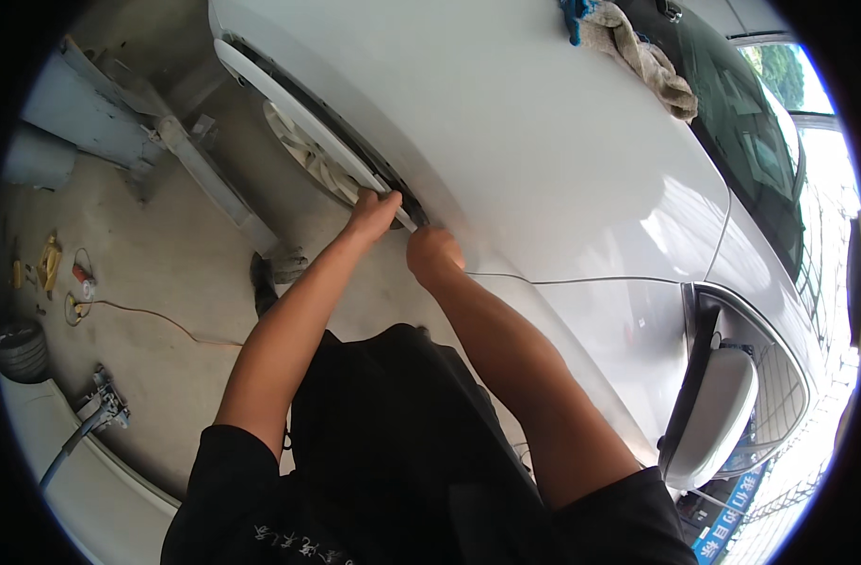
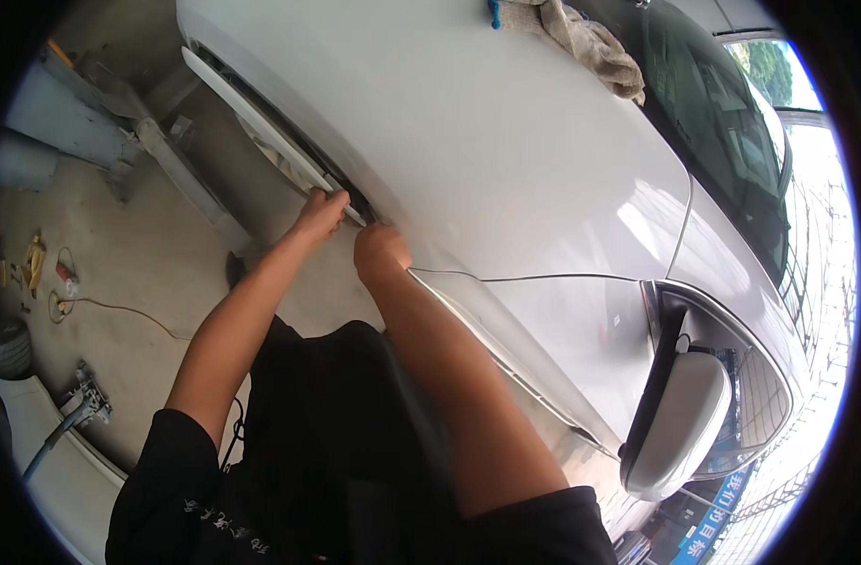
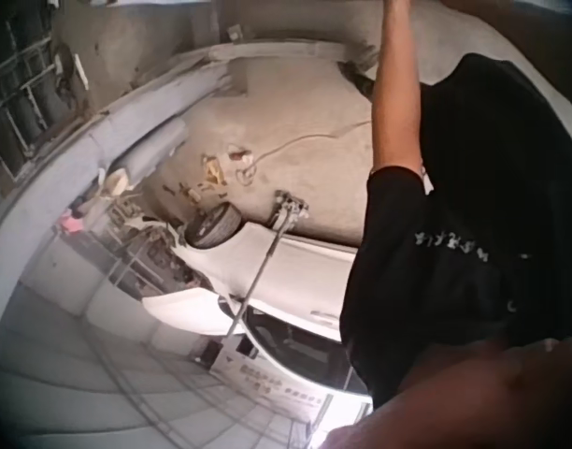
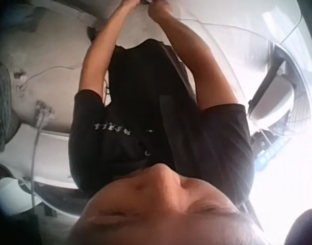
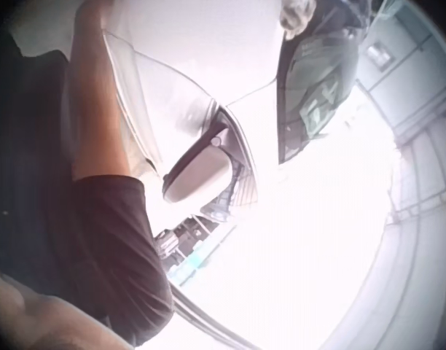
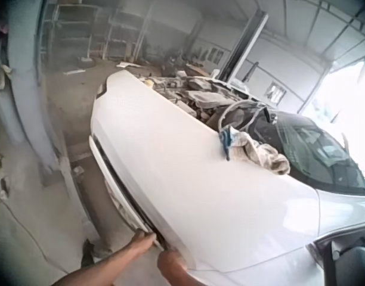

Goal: The person wipes the front bumper of a white car with a cloth, then uses a trim removal tool to align and secure the bumper along the wheel arch and lower edge. The person repeatedly presses and adjusts the bumper to ensure it is properly seated.

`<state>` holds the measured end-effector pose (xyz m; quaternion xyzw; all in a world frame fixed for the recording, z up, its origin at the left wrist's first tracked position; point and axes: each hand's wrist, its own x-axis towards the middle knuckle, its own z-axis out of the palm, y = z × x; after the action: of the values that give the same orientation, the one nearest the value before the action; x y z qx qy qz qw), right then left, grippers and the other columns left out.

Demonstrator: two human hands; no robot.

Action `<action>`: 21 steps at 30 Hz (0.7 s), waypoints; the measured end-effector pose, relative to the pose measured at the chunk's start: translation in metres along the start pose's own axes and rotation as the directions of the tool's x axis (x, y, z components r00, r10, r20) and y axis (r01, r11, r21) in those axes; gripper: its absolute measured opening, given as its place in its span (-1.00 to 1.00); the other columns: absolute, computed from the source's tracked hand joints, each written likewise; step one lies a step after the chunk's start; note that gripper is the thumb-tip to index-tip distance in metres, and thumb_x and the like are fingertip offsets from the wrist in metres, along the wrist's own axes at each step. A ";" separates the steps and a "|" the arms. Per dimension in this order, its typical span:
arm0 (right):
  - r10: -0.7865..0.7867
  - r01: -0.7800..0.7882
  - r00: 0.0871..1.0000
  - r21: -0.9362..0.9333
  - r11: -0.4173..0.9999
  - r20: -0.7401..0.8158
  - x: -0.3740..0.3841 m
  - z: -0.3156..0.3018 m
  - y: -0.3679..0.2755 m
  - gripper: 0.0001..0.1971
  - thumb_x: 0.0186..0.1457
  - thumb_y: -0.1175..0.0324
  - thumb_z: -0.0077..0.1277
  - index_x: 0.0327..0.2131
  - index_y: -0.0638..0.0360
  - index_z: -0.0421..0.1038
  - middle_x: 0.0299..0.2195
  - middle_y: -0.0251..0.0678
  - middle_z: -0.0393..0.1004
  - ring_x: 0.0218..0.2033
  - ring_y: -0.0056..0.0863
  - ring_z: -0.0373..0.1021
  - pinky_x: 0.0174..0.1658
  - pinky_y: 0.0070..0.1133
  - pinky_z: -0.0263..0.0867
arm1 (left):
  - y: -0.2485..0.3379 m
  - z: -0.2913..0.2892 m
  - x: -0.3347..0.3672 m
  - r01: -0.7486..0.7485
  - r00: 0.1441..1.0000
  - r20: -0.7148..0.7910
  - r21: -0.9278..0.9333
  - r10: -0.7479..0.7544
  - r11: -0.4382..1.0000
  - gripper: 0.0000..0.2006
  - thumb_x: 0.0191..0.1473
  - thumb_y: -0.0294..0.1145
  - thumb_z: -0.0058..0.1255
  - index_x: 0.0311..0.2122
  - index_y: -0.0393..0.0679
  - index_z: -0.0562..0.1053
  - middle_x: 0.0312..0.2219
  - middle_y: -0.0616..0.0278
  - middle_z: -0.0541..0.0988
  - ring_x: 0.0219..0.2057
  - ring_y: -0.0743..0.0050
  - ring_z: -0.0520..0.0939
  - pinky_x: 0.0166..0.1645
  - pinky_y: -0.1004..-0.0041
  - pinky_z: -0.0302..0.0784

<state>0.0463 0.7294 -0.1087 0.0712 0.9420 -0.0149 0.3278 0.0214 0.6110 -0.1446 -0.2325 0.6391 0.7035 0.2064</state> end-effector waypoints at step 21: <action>-0.038 0.046 0.997 0.130 0.990 -0.062 -0.016 0.002 -0.002 -0.70 0.00 0.36 -0.25 -0.29 0.30 0.44 -0.22 -0.04 0.44 -0.15 -0.19 0.39 -0.12 -0.47 0.32 | 0.001 -0.005 0.003 0.080 0.988 0.132 0.019 -0.082 0.997 -0.81 -0.07 -0.22 -0.13 -0.48 -0.11 0.25 -0.72 0.44 0.22 -0.75 0.72 0.19 -0.73 0.61 -0.06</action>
<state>0.0592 0.7254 -0.1001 0.0731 0.9496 -0.0817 0.2938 0.0192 0.6057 -0.1462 -0.2097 0.6186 0.7041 0.2784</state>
